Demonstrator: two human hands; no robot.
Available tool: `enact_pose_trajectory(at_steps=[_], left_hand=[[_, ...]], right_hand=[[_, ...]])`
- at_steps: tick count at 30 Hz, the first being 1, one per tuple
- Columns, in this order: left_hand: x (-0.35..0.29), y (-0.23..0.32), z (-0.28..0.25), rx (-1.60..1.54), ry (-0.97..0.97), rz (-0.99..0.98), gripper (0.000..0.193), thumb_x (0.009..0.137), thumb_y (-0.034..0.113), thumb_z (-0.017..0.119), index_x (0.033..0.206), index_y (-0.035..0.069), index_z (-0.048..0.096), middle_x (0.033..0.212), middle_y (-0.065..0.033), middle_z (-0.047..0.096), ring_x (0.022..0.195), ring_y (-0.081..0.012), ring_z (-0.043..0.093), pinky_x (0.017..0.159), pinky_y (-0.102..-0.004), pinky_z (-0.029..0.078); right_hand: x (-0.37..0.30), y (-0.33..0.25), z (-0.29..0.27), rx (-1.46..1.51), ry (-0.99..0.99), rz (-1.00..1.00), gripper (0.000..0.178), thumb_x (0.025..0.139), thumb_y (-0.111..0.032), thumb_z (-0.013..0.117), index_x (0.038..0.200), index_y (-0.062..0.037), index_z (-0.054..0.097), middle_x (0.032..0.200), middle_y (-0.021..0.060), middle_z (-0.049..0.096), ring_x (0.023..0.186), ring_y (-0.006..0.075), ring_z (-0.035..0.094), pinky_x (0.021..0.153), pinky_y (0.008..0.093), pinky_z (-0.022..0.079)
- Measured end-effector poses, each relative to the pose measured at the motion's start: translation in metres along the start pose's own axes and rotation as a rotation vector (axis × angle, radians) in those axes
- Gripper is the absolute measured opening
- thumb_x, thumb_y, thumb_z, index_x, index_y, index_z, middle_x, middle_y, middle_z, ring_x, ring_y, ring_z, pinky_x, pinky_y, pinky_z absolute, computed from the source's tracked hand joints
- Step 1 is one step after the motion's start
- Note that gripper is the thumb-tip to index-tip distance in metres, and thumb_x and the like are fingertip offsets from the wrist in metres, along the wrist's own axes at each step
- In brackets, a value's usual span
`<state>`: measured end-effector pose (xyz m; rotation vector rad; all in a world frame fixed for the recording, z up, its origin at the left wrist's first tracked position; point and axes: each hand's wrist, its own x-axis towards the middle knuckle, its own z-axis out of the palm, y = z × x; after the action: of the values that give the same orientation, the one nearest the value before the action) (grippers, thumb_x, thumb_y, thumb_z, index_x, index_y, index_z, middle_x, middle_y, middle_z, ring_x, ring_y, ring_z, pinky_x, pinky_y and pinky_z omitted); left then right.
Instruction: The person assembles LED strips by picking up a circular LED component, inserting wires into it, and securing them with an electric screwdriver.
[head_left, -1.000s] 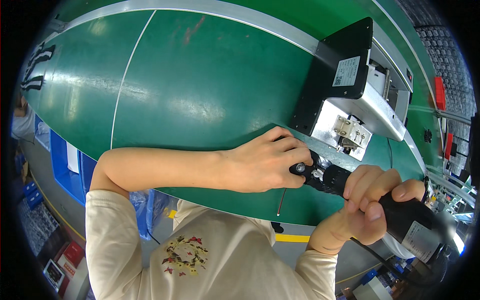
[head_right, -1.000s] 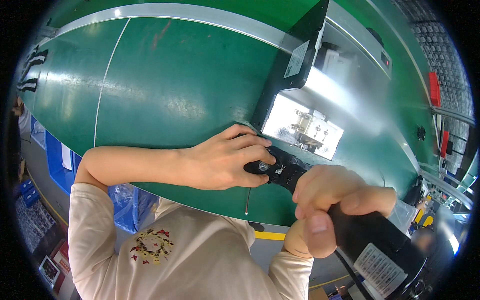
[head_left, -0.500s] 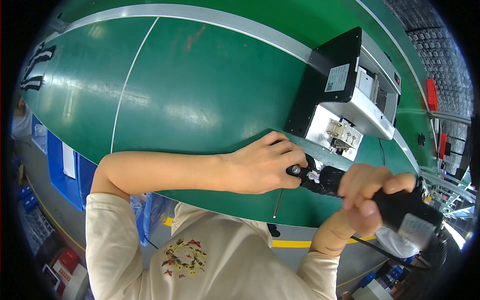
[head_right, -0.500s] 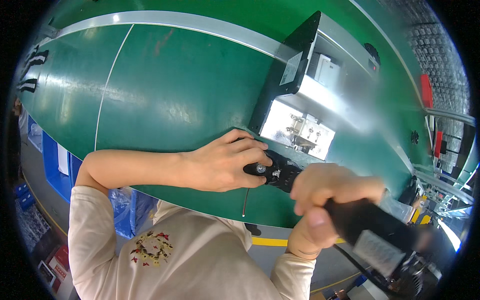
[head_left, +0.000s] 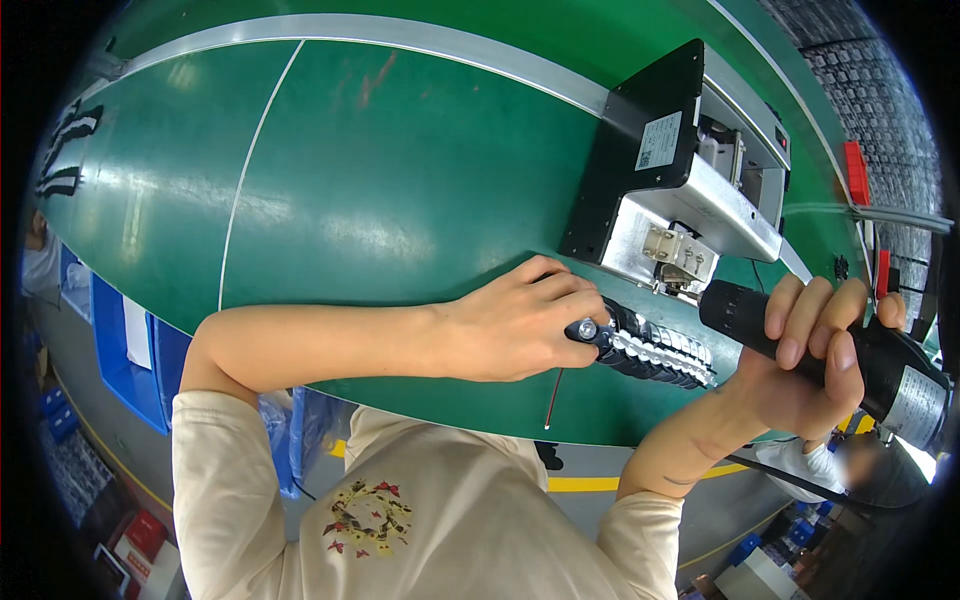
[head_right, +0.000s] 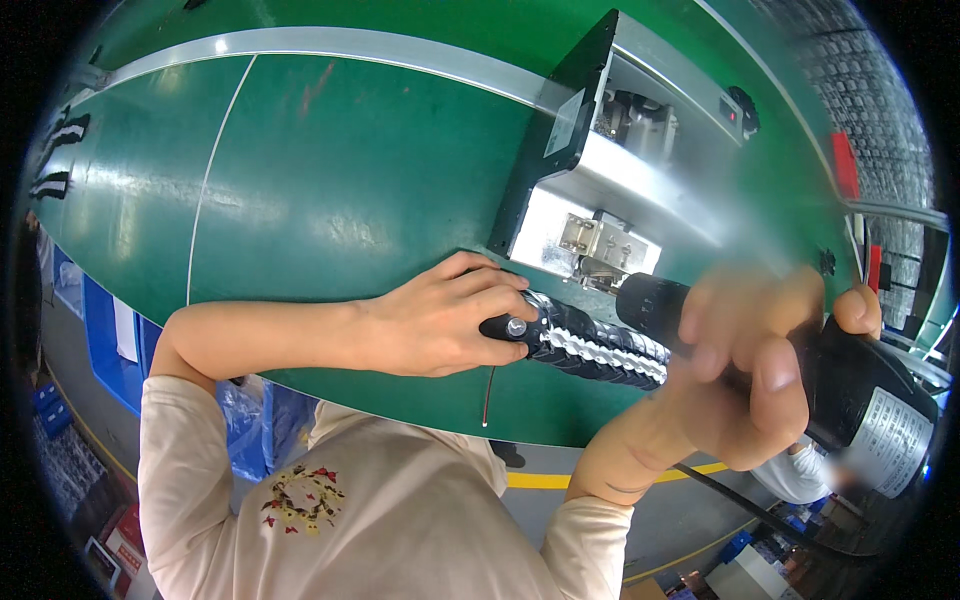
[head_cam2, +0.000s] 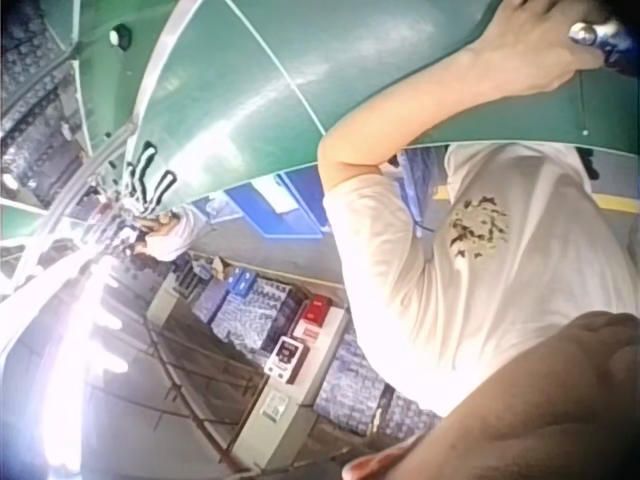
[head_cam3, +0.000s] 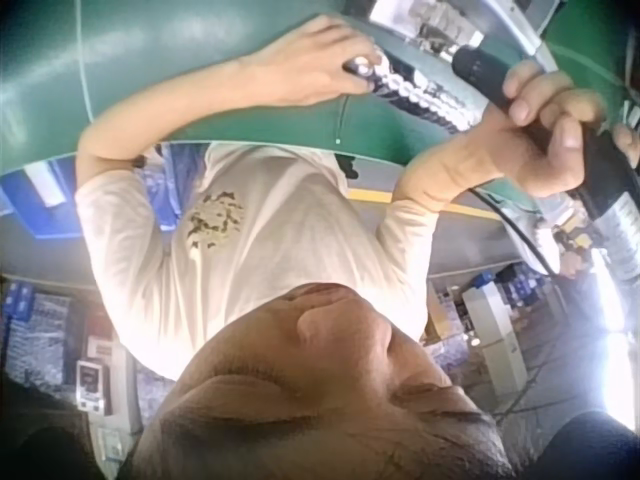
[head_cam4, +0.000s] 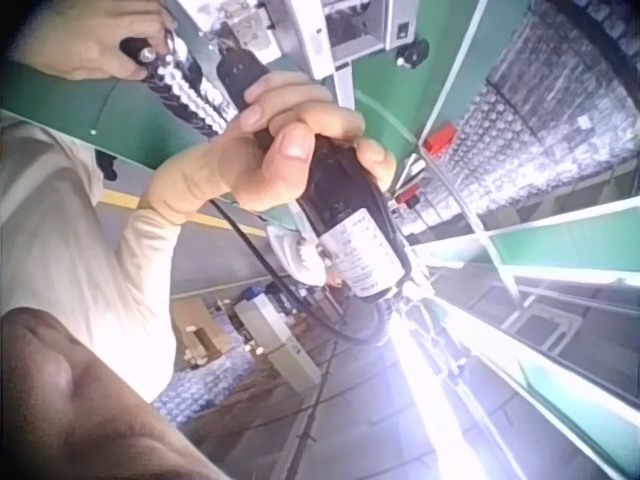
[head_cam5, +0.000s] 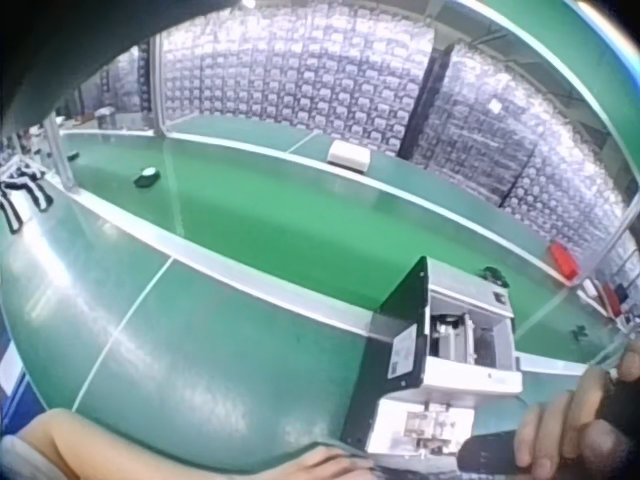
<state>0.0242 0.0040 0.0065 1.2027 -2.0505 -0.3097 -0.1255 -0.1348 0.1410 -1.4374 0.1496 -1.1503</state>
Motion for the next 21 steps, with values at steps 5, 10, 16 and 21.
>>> enact_pose_trajectory(at_steps=[5,10,16,21], left_hand=[[0.000,0.000,0.002,-0.063,0.025,-0.006,0.019,0.072,0.011,0.064,0.090,0.014,0.067,0.111,-0.0068,0.054,0.108,-0.0255,0.051,0.097,-0.0409,0.034],[0.001,-0.001,0.000,-0.061,0.023,-0.003,0.018,0.071,0.012,0.066,0.089,0.014,0.067,0.111,-0.0064,0.054,0.108,-0.0254,0.051,0.096,-0.0409,0.034],[0.001,-0.001,-0.002,-0.027,0.006,-0.012,0.018,0.075,0.017,0.067,0.094,0.016,0.067,0.109,-0.0044,0.056,0.109,-0.0256,0.053,0.094,-0.0408,0.038],[0.000,-0.001,-0.003,-0.019,-0.003,-0.011,0.018,0.076,0.017,0.067,0.094,0.016,0.068,0.109,-0.0043,0.056,0.109,-0.0257,0.054,0.093,-0.0404,0.038]], right_hand=[[0.001,0.006,-0.001,-0.011,-0.026,0.006,0.047,0.079,-0.009,0.055,0.124,-0.0069,0.041,0.069,0.0072,0.051,0.050,0.0155,0.048,0.050,0.0344,0.042],[0.002,0.009,-0.002,-0.024,-0.087,0.016,0.045,0.081,-0.007,0.054,0.124,-0.0074,0.041,0.073,0.0086,0.054,0.051,0.0166,0.050,0.051,0.0350,0.043],[0.003,0.009,-0.002,0.034,-0.173,0.013,0.046,0.080,-0.006,0.057,0.123,-0.0090,0.040,0.071,0.0083,0.052,0.050,0.0171,0.049,0.051,0.0362,0.042],[0.001,0.001,0.002,0.011,-0.092,0.012,0.047,0.080,-0.006,0.057,0.123,-0.0098,0.039,0.071,0.0079,0.051,0.051,0.0178,0.049,0.052,0.0368,0.042]])
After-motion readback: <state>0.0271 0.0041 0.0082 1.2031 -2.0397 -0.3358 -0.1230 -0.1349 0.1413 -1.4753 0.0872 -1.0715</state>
